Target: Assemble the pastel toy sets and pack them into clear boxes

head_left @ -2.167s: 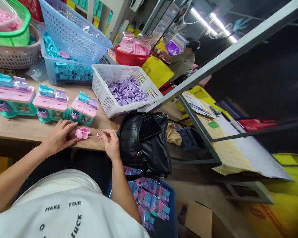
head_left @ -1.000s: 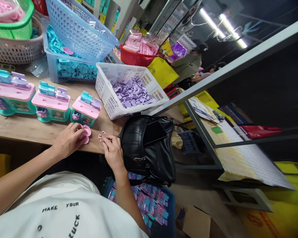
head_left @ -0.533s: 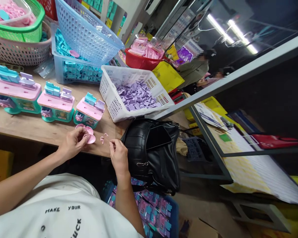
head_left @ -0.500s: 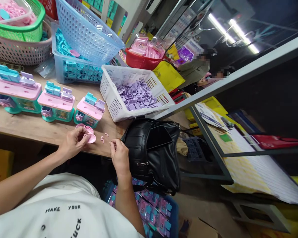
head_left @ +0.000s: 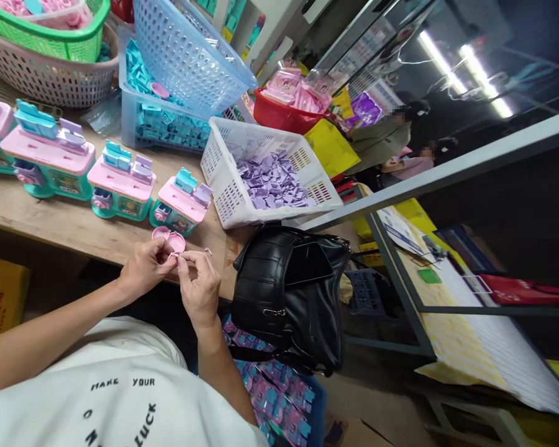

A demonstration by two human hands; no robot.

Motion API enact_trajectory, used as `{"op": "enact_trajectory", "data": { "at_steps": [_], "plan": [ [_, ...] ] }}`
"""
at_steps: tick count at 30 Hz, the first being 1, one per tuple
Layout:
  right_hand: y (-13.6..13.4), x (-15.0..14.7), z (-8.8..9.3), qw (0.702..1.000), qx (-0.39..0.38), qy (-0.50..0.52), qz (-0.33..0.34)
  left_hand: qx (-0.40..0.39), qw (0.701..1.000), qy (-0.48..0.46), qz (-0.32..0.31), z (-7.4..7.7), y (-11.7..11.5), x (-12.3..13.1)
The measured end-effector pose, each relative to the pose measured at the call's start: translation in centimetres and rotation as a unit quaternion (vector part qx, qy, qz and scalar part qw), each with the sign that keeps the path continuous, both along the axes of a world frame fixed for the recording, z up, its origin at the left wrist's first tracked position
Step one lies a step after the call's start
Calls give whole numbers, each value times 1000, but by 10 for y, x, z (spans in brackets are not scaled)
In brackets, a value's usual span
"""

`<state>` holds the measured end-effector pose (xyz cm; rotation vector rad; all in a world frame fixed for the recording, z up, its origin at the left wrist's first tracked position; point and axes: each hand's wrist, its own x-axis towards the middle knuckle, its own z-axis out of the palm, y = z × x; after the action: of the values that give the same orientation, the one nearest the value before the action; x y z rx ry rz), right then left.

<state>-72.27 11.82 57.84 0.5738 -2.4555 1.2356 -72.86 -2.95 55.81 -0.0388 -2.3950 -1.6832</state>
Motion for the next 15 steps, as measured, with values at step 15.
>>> {"op": "enact_trajectory", "data": {
  "at_steps": [15],
  "plan": [
    [-2,5,-6,997,72,31,-2,-127,988,89,-14,-16,0,2]
  ]
}}
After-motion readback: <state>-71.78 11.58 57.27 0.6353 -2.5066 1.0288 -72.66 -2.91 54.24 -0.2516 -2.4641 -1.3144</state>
